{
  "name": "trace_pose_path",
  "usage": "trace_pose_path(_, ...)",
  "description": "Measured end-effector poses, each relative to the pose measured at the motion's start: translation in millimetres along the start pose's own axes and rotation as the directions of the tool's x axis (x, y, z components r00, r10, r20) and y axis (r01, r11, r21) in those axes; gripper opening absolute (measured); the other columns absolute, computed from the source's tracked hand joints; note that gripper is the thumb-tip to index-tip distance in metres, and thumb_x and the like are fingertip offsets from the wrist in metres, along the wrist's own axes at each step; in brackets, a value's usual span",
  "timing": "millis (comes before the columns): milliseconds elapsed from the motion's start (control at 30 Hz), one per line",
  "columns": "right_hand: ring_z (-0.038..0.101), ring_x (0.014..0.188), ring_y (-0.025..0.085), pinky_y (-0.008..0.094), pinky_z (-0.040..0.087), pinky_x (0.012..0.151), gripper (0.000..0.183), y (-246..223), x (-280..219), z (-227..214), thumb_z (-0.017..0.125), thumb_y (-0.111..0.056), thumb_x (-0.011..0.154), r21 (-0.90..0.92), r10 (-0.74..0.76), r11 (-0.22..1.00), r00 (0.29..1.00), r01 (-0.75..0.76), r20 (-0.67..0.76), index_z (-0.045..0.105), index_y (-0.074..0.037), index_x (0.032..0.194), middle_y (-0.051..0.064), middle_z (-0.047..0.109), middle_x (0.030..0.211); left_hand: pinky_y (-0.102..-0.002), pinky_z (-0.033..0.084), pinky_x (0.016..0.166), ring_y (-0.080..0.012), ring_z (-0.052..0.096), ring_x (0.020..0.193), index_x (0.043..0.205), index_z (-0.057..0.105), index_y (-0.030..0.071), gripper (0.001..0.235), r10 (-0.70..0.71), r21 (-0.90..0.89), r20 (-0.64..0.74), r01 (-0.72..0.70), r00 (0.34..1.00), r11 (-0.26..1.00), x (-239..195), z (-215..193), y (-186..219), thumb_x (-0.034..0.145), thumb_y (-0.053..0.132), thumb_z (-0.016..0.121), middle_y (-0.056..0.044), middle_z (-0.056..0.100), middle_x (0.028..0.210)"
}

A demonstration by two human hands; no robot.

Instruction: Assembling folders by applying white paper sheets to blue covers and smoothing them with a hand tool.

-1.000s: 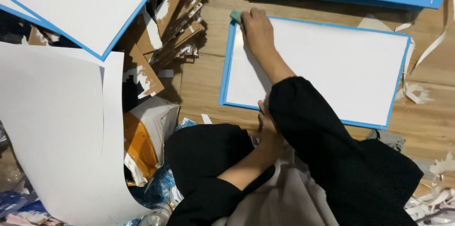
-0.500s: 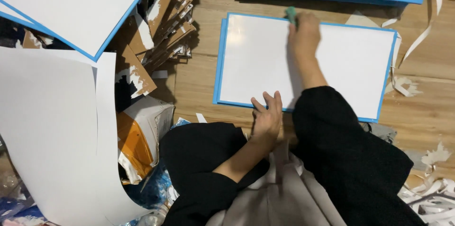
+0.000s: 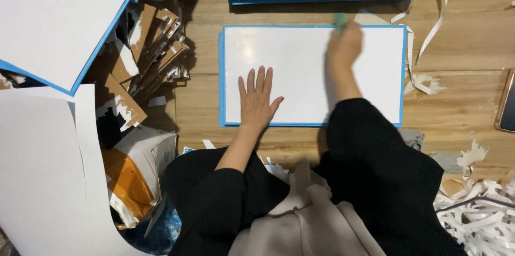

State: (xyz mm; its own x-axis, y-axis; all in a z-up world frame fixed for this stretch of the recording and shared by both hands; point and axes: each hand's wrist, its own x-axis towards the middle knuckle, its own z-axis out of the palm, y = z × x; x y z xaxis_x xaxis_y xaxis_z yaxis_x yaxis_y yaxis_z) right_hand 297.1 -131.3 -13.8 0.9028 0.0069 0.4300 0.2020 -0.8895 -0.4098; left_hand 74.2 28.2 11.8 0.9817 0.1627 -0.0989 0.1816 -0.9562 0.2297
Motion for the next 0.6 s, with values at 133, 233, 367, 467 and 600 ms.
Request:
trace_pose_path(133,0.065,0.097,0.036,0.047,0.058,0.083,0.036,-137.3,-41.7,46.7,0.082,-0.004,0.078,0.079,-0.243,0.969,0.957,0.233,0.162,0.064,0.0,0.109,0.016,0.064,0.097,-0.057,0.0,0.126,-0.0367,0.009,0.156,0.163,0.019,0.009,0.079,-0.021,-0.036,0.023,0.022,1.0,0.999,0.1,11.5,-2.2,0.104,0.058,0.039,-0.015,0.017,0.169)
trace_pose_path(233,0.064,0.088,0.029,0.036,0.058,0.074,0.029,-205.9,-57.5,73.6,0.081,-0.008,0.077,0.128,-0.431,0.902,0.868,0.412,0.246,0.064,-0.004,0.1,0.008,0.06,0.089,-0.055,-0.011,0.126,-0.0345,0.01,0.155,0.16,0.028,0.013,0.068,-0.037,0.054,0.19,0.027,0.981,0.998,8.9,19.8,-10.4,0.105,0.051,0.032,-0.012,0.027,0.166)
trace_pose_path(367,0.062,0.077,0.023,0.029,0.053,0.06,0.021,-232.9,-66.9,66.5,0.079,-0.005,0.081,0.076,-0.557,0.829,0.804,0.555,0.207,0.063,-0.004,0.096,0.005,0.055,0.082,-0.056,-0.011,0.126,-0.0347,0.01,0.155,0.16,0.029,0.015,0.065,-0.064,0.061,0.186,0.053,0.98,0.997,6.9,19.4,-14.7,0.105,0.048,0.033,-0.011,0.027,0.166)
trace_pose_path(467,0.063,0.082,0.024,0.032,0.054,0.065,0.023,-208.2,-59.1,67.5,0.079,-0.009,0.079,0.077,-0.565,0.824,0.805,0.561,0.182,0.066,-0.006,0.098,0.006,0.06,0.086,-0.056,-0.012,0.126,-0.0349,0.009,0.156,0.16,0.03,0.017,0.062,-0.062,0.05,0.177,0.054,0.982,0.997,5.6,19.0,-8.6,0.105,0.046,0.033,-0.01,0.027,0.166)
trace_pose_path(600,0.062,0.089,0.024,0.034,0.055,0.076,0.022,-123.0,-26.4,28.5,0.07,-0.001,0.09,0.167,-0.378,0.923,0.895,0.346,0.236,0.066,-0.005,0.111,0.012,0.063,0.102,-0.055,-0.002,0.126,-0.0368,-0.005,0.157,0.164,0.01,0.005,0.089,-0.009,0.067,-0.03,0.011,1.0,0.998,2.1,9.5,-6.2,0.101,0.059,0.042,-0.019,0.0,0.171)
